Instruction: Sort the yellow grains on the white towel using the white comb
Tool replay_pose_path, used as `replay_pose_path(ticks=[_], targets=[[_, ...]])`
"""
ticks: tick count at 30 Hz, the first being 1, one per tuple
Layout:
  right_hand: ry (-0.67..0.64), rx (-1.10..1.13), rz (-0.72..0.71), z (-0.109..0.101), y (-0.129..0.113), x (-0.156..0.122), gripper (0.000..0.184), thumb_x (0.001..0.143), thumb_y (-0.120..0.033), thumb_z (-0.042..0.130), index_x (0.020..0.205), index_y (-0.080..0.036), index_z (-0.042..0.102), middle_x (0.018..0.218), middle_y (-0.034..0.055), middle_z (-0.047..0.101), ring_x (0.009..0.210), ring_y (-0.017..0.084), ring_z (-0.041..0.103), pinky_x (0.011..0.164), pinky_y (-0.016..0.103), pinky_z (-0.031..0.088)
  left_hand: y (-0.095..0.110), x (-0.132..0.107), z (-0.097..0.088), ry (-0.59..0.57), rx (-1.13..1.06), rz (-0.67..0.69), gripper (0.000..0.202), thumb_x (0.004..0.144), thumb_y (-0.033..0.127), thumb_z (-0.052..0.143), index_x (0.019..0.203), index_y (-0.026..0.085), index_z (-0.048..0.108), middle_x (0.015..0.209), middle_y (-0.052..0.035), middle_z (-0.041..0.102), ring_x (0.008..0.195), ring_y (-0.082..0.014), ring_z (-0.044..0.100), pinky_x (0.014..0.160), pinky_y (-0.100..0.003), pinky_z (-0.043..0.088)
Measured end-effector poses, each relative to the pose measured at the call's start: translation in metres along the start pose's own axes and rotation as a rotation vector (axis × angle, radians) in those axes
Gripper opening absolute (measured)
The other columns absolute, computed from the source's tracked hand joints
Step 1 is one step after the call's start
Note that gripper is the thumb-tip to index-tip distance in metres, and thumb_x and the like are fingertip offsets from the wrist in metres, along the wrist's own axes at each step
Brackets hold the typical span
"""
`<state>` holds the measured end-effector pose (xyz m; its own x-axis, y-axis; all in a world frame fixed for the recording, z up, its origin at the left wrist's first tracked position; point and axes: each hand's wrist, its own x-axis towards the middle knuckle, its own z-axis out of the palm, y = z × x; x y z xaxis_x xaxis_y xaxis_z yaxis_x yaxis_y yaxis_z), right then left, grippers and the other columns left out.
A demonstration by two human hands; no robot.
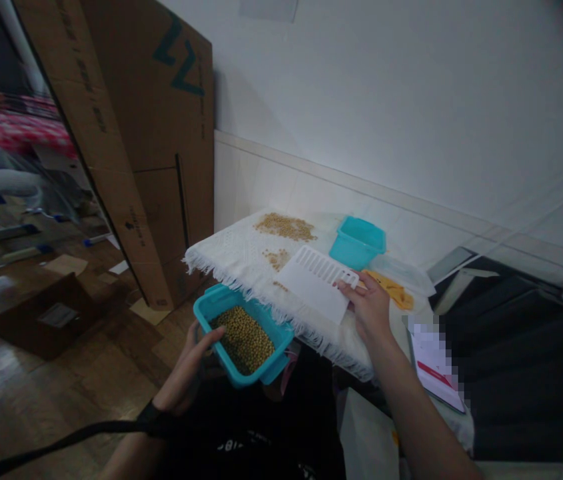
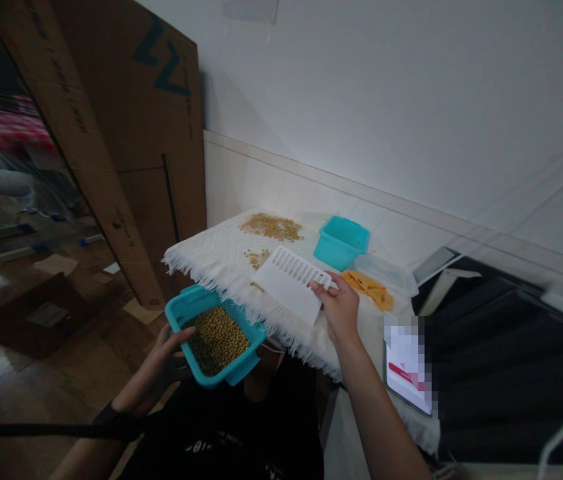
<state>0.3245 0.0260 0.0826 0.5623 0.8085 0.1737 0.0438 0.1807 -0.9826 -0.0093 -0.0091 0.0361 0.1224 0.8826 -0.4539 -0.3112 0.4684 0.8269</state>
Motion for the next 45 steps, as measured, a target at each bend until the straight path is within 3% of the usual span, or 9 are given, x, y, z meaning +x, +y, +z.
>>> replay_pose_path(ticks=[5,10,18,22,26,29,45], targets=[[0.009,0.023,0.022,0.011,-0.001,-0.002,0.067,0.050,-0.048,0.097,0.107,-0.022,0.072,0.079,0.0050,0.080,0.067,0.027,0.075,0.058,0.036,0.060,-0.007,0.015,-0.008,0.090,0.003,-0.057,0.096,0.075,0.049,0.087,0.154,0.037,0.034,0.133,-0.0146,0.066,0.089,-0.0309,0.079,0.077,-0.052,0.066],[-0.022,0.004,0.022,0.022,-0.001,-0.005,0.065,0.050,-0.051,0.097,0.102,-0.021,0.073,0.079,0.0063,0.080,0.065,0.027,0.074,0.053,0.035,0.058,-0.010,0.022,-0.014,0.097,0.014,-0.041,0.097,0.073,0.052,0.088,0.153,0.037,0.036,0.130,-0.0140,0.068,0.085,-0.0310,0.079,0.074,-0.051,0.066],[-0.151,0.003,0.031,0.034,-0.005,-0.033,0.062,0.057,-0.055,0.095,0.105,-0.023,0.073,0.081,0.0063,0.081,0.068,0.028,0.076,0.059,0.039,0.061,-0.009,0.022,-0.015,0.101,0.010,-0.034,0.102,0.073,0.052,0.088,0.157,0.037,0.033,0.129,-0.0147,0.068,0.084,-0.0293,0.078,0.076,-0.051,0.065],[-0.065,0.010,-0.014,0.031,-0.009,-0.016,0.063,0.056,-0.051,0.096,0.107,-0.021,0.073,0.082,0.0062,0.081,0.071,0.028,0.076,0.060,0.037,0.061,-0.004,0.014,-0.011,0.085,0.004,-0.034,0.097,0.076,0.050,0.086,0.156,0.040,0.032,0.135,-0.0138,0.066,0.088,-0.0310,0.079,0.073,-0.049,0.066],[0.072,-0.001,-0.103,0.018,-0.005,0.012,0.061,0.055,-0.045,0.095,0.106,-0.020,0.072,0.082,0.0052,0.080,0.072,0.026,0.076,0.065,0.038,0.061,0.000,0.005,-0.007,0.024,0.003,0.001,0.084,0.081,0.052,0.081,0.152,0.039,0.037,0.141,-0.0121,0.064,0.093,-0.0287,0.079,0.078,-0.046,0.066],[0.127,-0.013,-0.127,0.009,0.003,0.025,0.058,0.054,-0.043,0.093,0.104,-0.019,0.073,0.082,0.0050,0.080,0.072,0.025,0.075,0.067,0.037,0.061,-0.001,0.005,-0.008,0.017,0.009,-0.009,0.086,0.082,0.053,0.081,0.153,0.038,0.036,0.142,-0.0137,0.064,0.094,-0.0283,0.079,0.077,-0.045,0.065],[0.074,0.009,-0.083,0.016,0.007,0.022,0.063,0.051,-0.044,0.096,0.104,-0.019,0.073,0.079,0.0055,0.081,0.070,0.026,0.076,0.063,0.035,0.060,0.000,0.003,-0.005,0.017,0.006,0.002,0.081,0.082,0.052,0.080,0.150,0.037,0.038,0.145,-0.0125,0.062,0.097,-0.0295,0.078,0.081,-0.048,0.065]])
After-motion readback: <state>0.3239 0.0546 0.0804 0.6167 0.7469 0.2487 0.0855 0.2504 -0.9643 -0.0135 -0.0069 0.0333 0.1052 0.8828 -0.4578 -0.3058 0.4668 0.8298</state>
